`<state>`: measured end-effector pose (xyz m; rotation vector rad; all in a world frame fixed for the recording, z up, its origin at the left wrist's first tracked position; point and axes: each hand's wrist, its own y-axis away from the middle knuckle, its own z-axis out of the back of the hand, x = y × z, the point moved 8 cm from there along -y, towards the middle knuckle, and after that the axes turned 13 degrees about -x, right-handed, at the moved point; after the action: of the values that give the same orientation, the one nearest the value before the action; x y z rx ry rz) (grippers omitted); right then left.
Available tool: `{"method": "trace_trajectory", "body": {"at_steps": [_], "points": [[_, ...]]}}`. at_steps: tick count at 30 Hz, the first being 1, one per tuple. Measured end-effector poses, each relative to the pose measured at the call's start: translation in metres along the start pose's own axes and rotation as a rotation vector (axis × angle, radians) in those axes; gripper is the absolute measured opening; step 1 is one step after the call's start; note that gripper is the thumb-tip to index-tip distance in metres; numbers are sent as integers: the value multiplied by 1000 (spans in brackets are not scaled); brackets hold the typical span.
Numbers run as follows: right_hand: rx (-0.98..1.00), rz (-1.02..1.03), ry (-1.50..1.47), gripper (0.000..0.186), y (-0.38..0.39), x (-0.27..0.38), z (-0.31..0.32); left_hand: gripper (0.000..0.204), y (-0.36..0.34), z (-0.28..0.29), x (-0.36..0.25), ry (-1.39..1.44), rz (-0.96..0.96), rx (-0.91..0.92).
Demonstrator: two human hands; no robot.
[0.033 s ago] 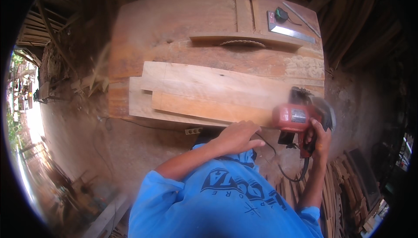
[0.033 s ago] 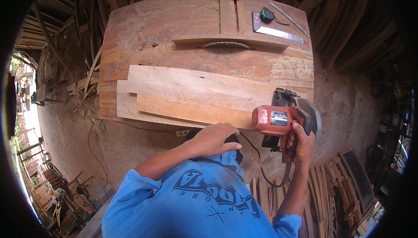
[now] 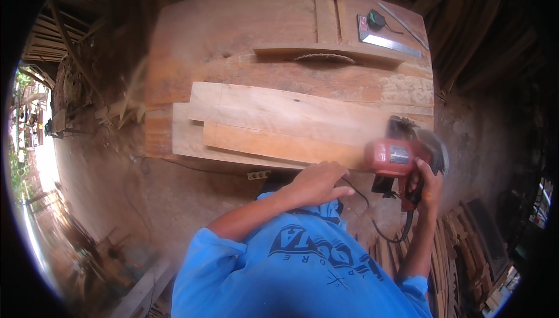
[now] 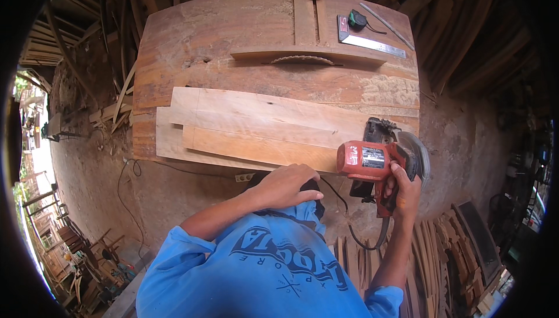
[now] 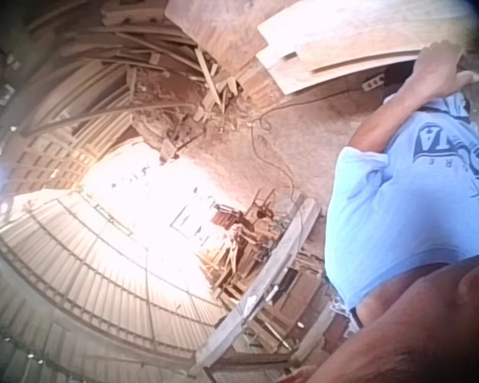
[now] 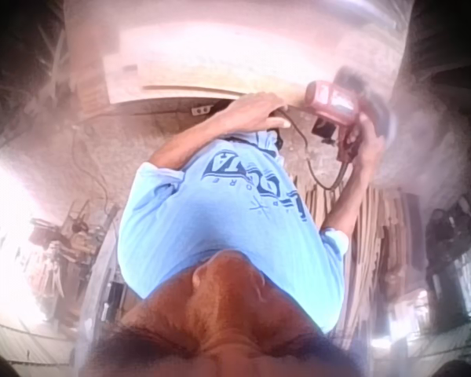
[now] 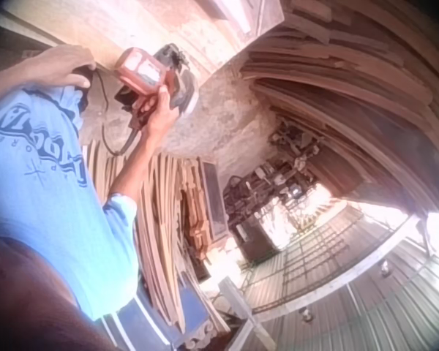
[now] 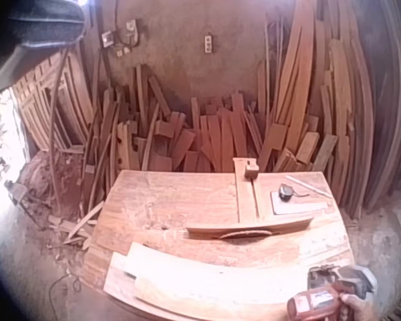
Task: The person uses a handheld circular saw to cut a plank of wood on a workbench. They position the wood, guide the saw along the plank to make a cut, and then move the cut piece aside. The process is repeated on another plank.
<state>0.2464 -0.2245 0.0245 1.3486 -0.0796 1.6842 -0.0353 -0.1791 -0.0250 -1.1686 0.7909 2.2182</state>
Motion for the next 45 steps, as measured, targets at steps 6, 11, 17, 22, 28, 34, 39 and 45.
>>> {"method": "trace_trajectory", "body": {"at_steps": [6,11,17,22,28,34,39,45], "points": [[0,14,-3,26,-4,0,-3,53,-3,1,3,4,-13,-21],[-12,-1,15,26,-3,0,-2,51,-3,5,0,36,-7,-53],[-22,8,34,25,-3,1,-1,56,-3,4,0,-6,10,20],[-3,15,16,25,-3,2,-3,55,-4,4,-1,-7,2,14],[5,22,-4,26,-3,2,-3,54,-4,3,0,-1,7,1],[-18,18,16,28,-2,2,-2,54,-6,6,-2,-5,5,8],[-19,42,25,29,1,7,-6,53,-9,3,5,-33,29,-10],[48,53,-31,24,1,11,-9,54,-38,13,31,-212,-80,-397]]}}
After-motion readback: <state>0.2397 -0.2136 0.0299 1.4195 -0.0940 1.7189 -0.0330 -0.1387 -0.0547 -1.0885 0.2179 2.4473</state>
